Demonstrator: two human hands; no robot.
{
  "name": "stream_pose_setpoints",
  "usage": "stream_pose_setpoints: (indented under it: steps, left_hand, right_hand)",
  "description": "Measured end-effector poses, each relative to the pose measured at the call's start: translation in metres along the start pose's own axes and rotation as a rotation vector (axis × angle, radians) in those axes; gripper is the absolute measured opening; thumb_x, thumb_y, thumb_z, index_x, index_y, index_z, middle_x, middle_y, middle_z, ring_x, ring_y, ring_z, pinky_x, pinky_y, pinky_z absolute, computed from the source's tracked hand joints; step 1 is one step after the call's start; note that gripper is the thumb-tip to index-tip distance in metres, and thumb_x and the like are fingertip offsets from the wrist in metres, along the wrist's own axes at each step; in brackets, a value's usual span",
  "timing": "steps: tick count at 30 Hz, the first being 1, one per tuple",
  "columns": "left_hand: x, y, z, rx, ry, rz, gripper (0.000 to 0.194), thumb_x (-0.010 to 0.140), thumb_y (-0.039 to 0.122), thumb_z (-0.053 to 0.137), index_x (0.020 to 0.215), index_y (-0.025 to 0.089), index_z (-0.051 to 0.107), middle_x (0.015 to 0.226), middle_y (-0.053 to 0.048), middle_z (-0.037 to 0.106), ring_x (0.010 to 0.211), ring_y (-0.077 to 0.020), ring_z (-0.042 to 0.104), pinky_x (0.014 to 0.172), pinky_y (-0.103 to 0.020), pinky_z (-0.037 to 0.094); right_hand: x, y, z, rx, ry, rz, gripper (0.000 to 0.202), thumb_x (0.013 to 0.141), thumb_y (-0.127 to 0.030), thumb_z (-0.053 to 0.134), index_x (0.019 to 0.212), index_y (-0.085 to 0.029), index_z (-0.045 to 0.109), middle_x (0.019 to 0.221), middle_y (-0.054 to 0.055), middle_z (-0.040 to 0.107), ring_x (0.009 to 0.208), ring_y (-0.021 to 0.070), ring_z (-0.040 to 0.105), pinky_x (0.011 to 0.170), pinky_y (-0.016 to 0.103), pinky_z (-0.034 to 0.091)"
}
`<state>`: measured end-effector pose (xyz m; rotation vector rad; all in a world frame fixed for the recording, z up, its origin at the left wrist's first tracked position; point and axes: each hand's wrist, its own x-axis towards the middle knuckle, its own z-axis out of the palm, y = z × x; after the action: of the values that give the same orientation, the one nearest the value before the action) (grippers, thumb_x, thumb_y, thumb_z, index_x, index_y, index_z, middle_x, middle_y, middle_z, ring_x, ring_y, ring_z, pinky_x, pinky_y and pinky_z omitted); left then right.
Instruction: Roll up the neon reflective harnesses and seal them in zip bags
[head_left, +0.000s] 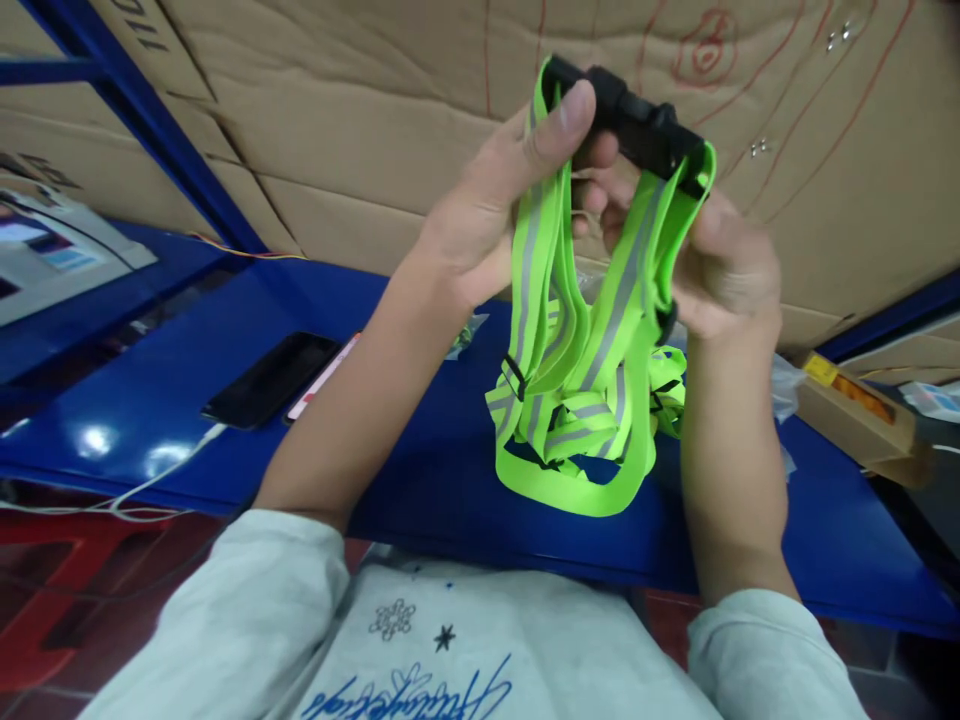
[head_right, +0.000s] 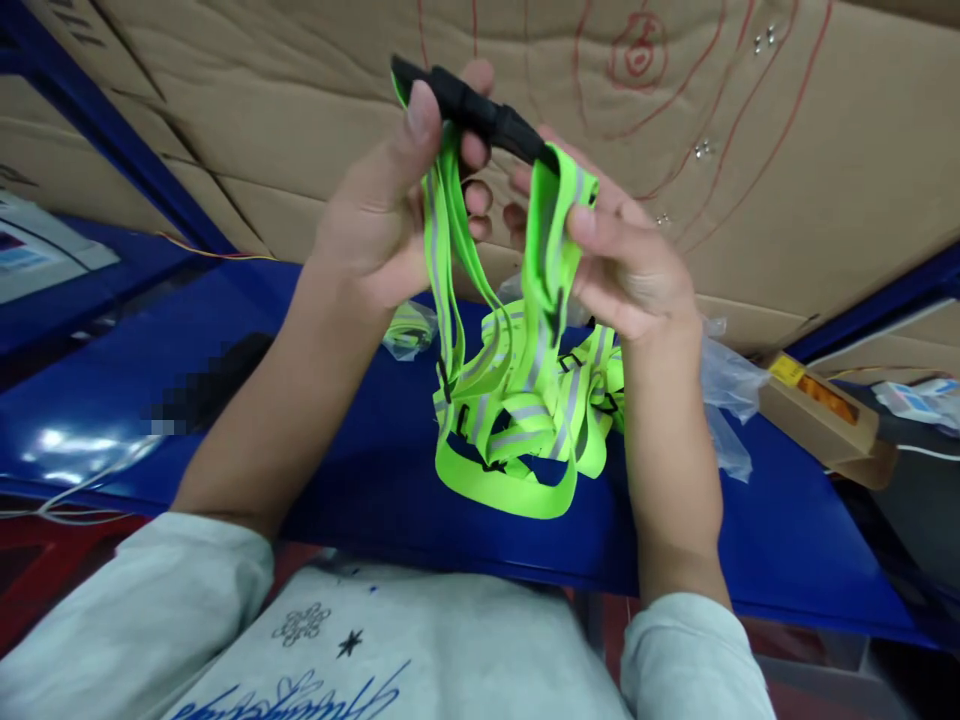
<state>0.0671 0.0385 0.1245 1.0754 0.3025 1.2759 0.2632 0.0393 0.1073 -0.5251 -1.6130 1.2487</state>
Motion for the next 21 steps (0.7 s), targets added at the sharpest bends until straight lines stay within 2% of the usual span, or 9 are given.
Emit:
stream_pose_setpoints:
  steps: [3,5,6,8,10,13,16,18,21]
  left_hand:
    - [-0.004,0.005,0.003,0.001,-0.01,0.128,0.022,0.109,0.013,0.039,0.106,0.018,0.06,0.073,0.009,0.061,0.052,-0.002,0.057,0.049,-0.017,0.036]
    - [-0.005,0.005,-0.001,0.07,0.016,0.202,0.015,0.102,0.009,0.055,0.108,0.022,0.058,0.079,0.009,0.066,0.066,-0.0049,0.064,0.047,-0.019,0.037]
    - [-0.005,0.004,-0.003,0.113,0.014,0.239,0.021,0.097,0.008,0.064,0.109,0.025,0.059,0.084,0.008,0.068,0.076,-0.0073,0.067,0.048,-0.02,0.04]
    - [-0.007,0.002,-0.007,0.174,-0.017,0.294,0.034,0.089,0.008,0.076,0.11,0.029,0.06,0.09,0.007,0.071,0.094,-0.0122,0.071,0.051,-0.021,0.044]
    - [-0.01,0.0,-0.007,0.196,-0.076,0.295,0.042,0.087,0.011,0.08,0.118,0.029,0.058,0.093,0.006,0.072,0.097,-0.0153,0.073,0.059,-0.022,0.051]
    - [-0.012,-0.003,-0.005,0.136,-0.165,0.205,0.045,0.09,0.009,0.076,0.125,0.025,0.054,0.089,0.006,0.071,0.076,-0.0118,0.072,0.064,-0.023,0.053]
    - [-0.008,-0.004,-0.009,0.098,-0.236,0.006,0.008,0.098,0.02,0.071,0.104,0.015,0.069,0.089,0.001,0.073,0.066,-0.0062,0.065,0.061,-0.018,0.049]
    - [-0.004,-0.005,-0.015,0.082,-0.238,-0.111,0.02,0.104,0.023,0.064,0.093,0.009,0.074,0.088,-0.003,0.073,0.069,-0.0057,0.066,0.068,-0.016,0.052]
    - [0.001,-0.005,-0.02,0.051,-0.257,-0.154,0.028,0.106,0.012,0.054,0.089,0.005,0.075,0.079,-0.004,0.071,0.067,-0.0051,0.066,0.072,-0.016,0.053]
  right_hand:
    - [-0.002,0.001,0.006,-0.009,-0.129,0.134,0.069,0.065,-0.058,0.094,0.12,-0.025,0.07,0.115,0.002,0.075,0.081,0.0141,0.07,0.074,0.028,0.064]
    - [-0.004,-0.001,0.01,0.021,-0.205,0.161,0.067,0.066,-0.062,0.093,0.116,-0.023,0.07,0.11,0.001,0.075,0.07,0.0104,0.067,0.065,0.025,0.063]
    - [-0.005,-0.003,0.013,0.041,-0.212,0.167,0.065,0.068,-0.061,0.093,0.115,-0.023,0.07,0.105,0.0,0.075,0.069,0.01,0.068,0.065,0.025,0.064]
    - [-0.007,-0.009,0.02,0.079,-0.146,0.186,0.053,0.072,-0.05,0.094,0.11,-0.023,0.07,0.094,-0.003,0.074,0.072,0.0111,0.071,0.069,0.025,0.066]
    - [-0.008,-0.014,0.025,0.109,-0.021,0.199,0.037,0.074,-0.031,0.092,0.102,-0.024,0.069,0.086,-0.005,0.073,0.078,0.012,0.074,0.076,0.026,0.068]
    - [-0.005,-0.016,0.025,0.14,0.088,0.143,0.027,0.073,-0.019,0.088,0.09,-0.023,0.067,0.087,-0.006,0.075,0.072,0.0083,0.071,0.068,0.019,0.064]
    - [-0.001,-0.014,0.018,0.141,0.13,0.069,0.025,0.072,-0.02,0.088,0.088,-0.021,0.069,0.087,-0.004,0.075,0.061,0.0042,0.061,0.054,0.014,0.054]
    - [0.0,-0.011,0.014,0.073,0.161,0.044,0.022,0.074,-0.021,0.086,0.09,-0.021,0.07,0.088,-0.003,0.076,0.063,0.0056,0.063,0.057,0.015,0.055]
    - [-0.002,-0.007,0.011,-0.092,0.17,0.036,0.019,0.081,-0.03,0.082,0.096,-0.023,0.072,0.091,0.0,0.076,0.078,0.0137,0.072,0.072,0.026,0.064]
